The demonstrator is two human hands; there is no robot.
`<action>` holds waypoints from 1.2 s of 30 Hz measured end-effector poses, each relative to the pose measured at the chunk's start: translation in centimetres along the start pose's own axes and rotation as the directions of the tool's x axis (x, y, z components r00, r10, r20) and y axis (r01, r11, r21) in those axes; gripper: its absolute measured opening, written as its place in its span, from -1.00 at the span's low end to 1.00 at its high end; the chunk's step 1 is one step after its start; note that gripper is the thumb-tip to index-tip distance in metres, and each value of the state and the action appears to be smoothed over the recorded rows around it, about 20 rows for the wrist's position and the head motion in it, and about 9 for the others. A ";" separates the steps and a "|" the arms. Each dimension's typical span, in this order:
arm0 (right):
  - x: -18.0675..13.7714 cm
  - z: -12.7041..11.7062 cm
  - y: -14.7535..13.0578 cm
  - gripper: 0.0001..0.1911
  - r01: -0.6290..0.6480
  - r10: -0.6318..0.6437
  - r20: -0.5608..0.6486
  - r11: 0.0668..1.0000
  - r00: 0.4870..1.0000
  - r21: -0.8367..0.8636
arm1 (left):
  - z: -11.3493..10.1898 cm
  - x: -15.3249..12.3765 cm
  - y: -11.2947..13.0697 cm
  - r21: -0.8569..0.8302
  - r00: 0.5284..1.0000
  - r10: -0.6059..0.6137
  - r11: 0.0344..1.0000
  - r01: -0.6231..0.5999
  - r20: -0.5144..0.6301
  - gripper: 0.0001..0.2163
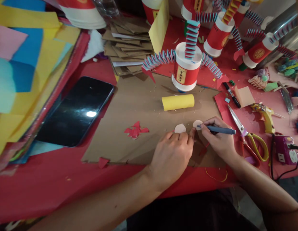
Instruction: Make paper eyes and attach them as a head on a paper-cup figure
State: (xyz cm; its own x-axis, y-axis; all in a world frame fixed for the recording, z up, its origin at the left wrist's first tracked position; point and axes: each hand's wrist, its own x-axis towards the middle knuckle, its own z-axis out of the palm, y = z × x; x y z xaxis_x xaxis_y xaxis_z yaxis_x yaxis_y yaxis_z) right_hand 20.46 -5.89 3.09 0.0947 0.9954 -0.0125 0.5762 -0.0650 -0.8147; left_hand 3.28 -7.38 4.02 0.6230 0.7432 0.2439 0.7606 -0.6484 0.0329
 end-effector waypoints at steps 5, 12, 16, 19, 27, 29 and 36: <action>0.0 -0.1 -0.2 -0.90 0.002 -0.003 0.005 1.000 1.000 0.004 | 0.0 0.1 0.1 -0.003 1.000 -0.004 1.000 0.004 -0.026 -0.70; 0.0 -0.2 -0.3 -0.88 -0.002 0.002 -0.024 1.000 1.000 0.002 | 0.0 0.0 0.0 0.018 0.999 0.003 1.000 -0.002 -0.048 -0.67; 0.0 -0.2 -0.2 -0.88 0.005 -0.005 -0.037 1.000 0.999 0.005 | 0.1 0.0 0.0 0.030 0.998 0.010 1.000 -0.008 -0.060 -0.67; 0.1 -0.2 0.0 -0.88 0.014 -0.013 -0.052 1.000 0.999 0.009 | 0.1 0.0 0.0 0.029 0.997 0.012 1.000 -0.009 -0.079 -0.68; 0.0 -0.1 0.4 -0.88 0.016 -0.014 -0.072 1.000 0.997 0.021 | 0.1 0.1 0.0 0.020 0.996 0.017 1.000 -0.016 -0.088 -0.69; 0.1 0.0 0.4 -0.88 0.014 -0.012 -0.076 1.000 0.997 0.022 | 0.1 0.1 0.0 0.015 0.996 0.017 1.000 -0.016 -0.091 -0.69; 0.2 0.0 0.3 -0.88 0.006 -0.005 -0.071 1.000 0.997 0.021 | 0.3 0.0 0.0 -0.003 0.994 0.018 1.000 -0.019 -0.103 -0.68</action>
State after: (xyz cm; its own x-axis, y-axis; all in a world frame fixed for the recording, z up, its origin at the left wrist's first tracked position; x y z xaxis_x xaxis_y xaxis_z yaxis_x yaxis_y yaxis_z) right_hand 20.64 -5.70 2.81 0.1492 0.9883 0.0326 0.5600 -0.0573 -0.8265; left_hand 3.32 -7.33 3.77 0.6147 0.7101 0.3433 0.7481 -0.6628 0.0315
